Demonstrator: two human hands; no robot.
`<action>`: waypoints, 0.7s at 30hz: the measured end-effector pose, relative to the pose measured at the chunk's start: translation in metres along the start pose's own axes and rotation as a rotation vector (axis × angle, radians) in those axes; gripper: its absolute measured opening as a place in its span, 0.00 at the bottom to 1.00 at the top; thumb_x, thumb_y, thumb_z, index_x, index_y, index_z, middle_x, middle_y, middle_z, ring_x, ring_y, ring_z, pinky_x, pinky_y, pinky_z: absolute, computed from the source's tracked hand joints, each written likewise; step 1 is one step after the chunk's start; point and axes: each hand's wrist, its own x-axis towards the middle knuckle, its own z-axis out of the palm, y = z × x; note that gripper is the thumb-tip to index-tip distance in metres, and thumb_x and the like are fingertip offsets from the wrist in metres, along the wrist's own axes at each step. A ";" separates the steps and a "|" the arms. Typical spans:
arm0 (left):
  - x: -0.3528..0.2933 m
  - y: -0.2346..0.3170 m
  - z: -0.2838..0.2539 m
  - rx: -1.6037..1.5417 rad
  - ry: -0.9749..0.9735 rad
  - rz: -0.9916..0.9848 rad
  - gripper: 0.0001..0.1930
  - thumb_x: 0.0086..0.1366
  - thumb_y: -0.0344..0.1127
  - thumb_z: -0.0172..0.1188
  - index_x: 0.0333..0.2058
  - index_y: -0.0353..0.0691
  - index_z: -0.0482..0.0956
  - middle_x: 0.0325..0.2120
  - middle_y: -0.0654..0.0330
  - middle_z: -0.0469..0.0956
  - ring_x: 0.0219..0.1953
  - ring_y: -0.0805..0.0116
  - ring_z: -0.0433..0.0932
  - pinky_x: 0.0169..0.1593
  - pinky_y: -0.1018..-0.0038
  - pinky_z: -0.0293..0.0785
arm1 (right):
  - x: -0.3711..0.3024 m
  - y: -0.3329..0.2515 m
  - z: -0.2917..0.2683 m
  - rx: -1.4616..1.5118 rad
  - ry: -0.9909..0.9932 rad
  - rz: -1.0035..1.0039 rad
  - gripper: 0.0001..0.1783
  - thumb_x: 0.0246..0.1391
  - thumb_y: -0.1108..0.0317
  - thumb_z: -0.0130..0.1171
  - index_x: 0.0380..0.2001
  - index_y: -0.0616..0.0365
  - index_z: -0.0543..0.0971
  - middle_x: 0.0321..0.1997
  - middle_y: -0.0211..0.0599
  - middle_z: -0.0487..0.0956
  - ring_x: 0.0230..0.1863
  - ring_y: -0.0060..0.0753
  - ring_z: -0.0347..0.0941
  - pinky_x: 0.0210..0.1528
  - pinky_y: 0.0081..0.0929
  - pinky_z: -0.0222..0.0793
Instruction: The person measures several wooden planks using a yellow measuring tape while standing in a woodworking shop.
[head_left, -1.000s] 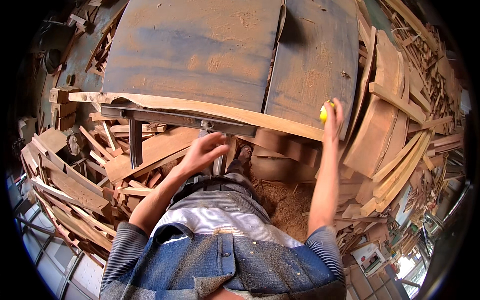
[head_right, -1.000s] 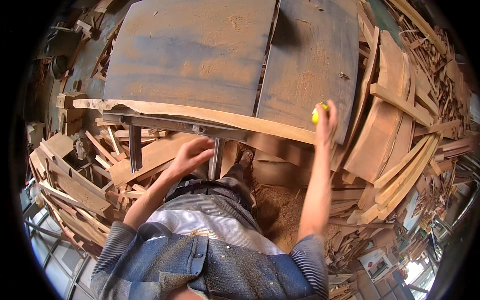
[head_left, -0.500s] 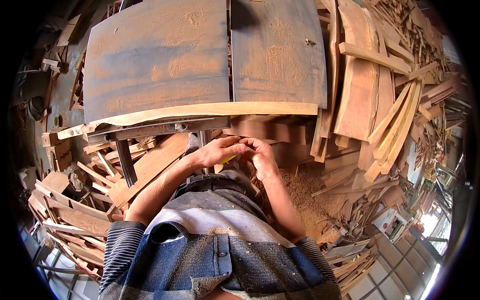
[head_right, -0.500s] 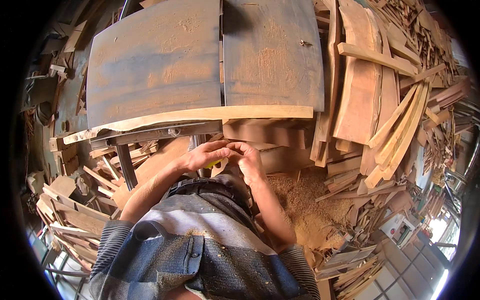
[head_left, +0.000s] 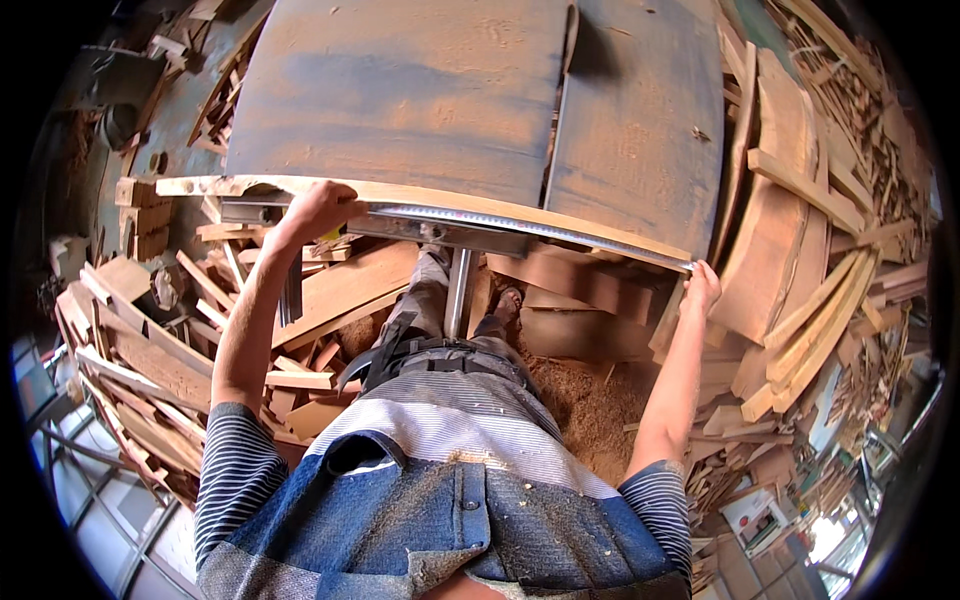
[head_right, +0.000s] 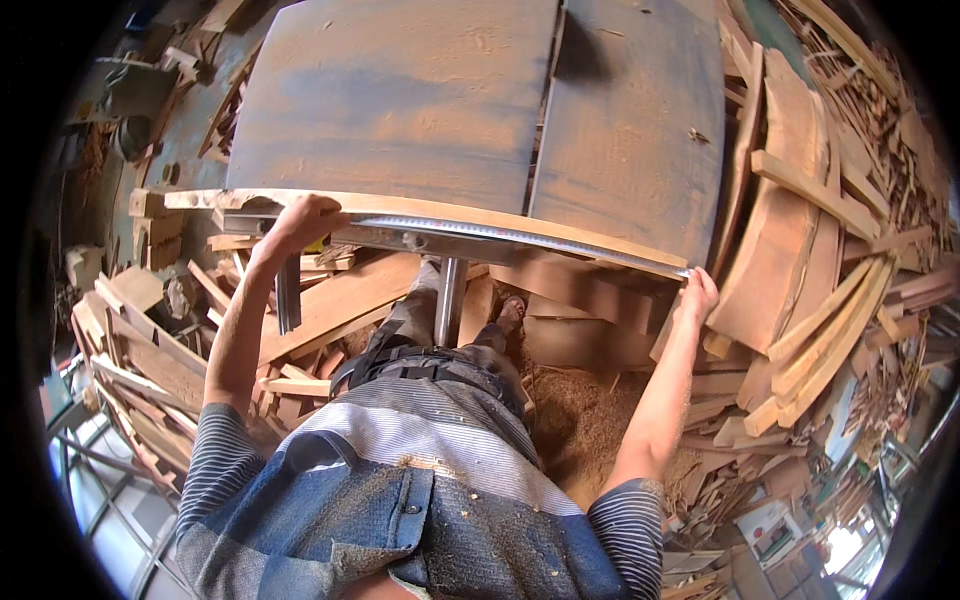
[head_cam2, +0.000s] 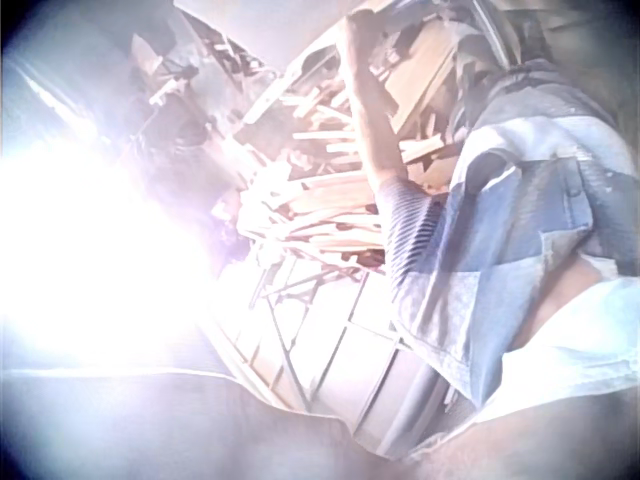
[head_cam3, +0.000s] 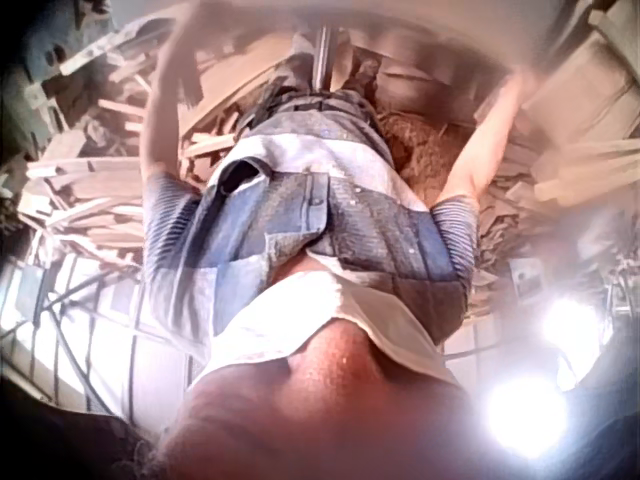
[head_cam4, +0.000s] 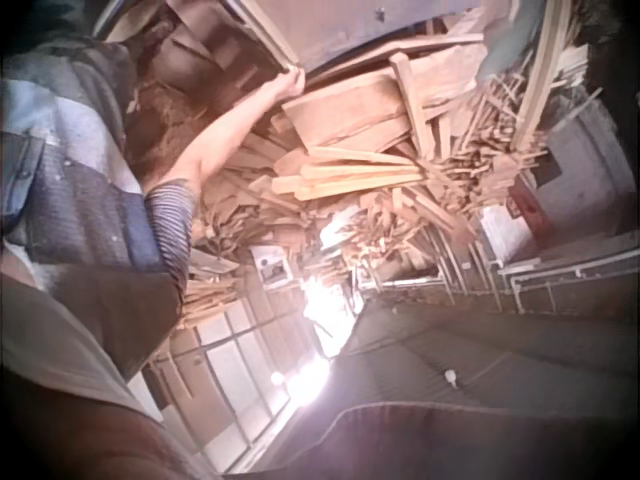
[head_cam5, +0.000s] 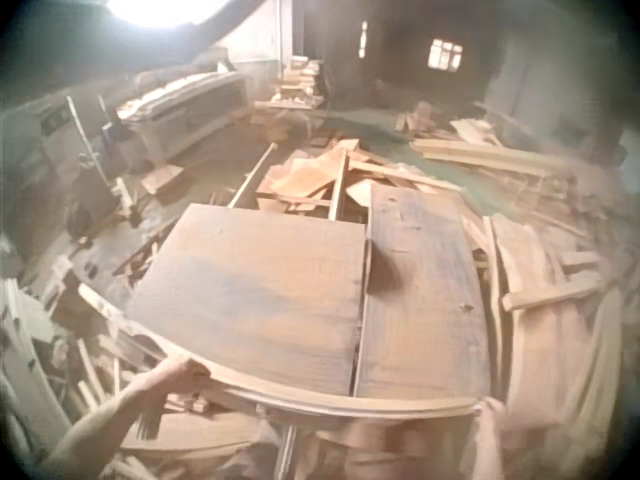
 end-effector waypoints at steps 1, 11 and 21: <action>0.000 -0.001 -0.004 0.036 0.016 -0.075 0.19 0.68 0.49 0.63 0.32 0.36 0.87 0.19 0.52 0.80 0.21 0.62 0.79 0.30 0.61 0.73 | 0.001 -0.002 0.006 -0.033 -0.005 0.018 0.14 0.66 0.67 0.64 0.52 0.60 0.84 0.43 0.32 0.84 0.34 0.21 0.76 0.29 0.23 0.72; 0.014 -0.021 0.017 0.146 0.102 -0.183 0.21 0.62 0.53 0.67 0.32 0.38 0.90 0.25 0.47 0.85 0.30 0.48 0.85 0.39 0.55 0.80 | -0.034 -0.028 0.032 -0.140 -0.040 0.045 0.19 0.69 0.59 0.61 0.56 0.58 0.83 0.53 0.33 0.84 0.47 0.29 0.79 0.42 0.33 0.74; 0.014 -0.023 0.025 0.129 0.188 -0.157 0.21 0.62 0.53 0.66 0.26 0.37 0.87 0.19 0.47 0.80 0.25 0.49 0.83 0.35 0.57 0.78 | -0.102 -0.061 0.072 -0.286 0.124 -0.548 0.16 0.62 0.63 0.65 0.47 0.63 0.84 0.45 0.39 0.86 0.48 0.36 0.81 0.56 0.35 0.75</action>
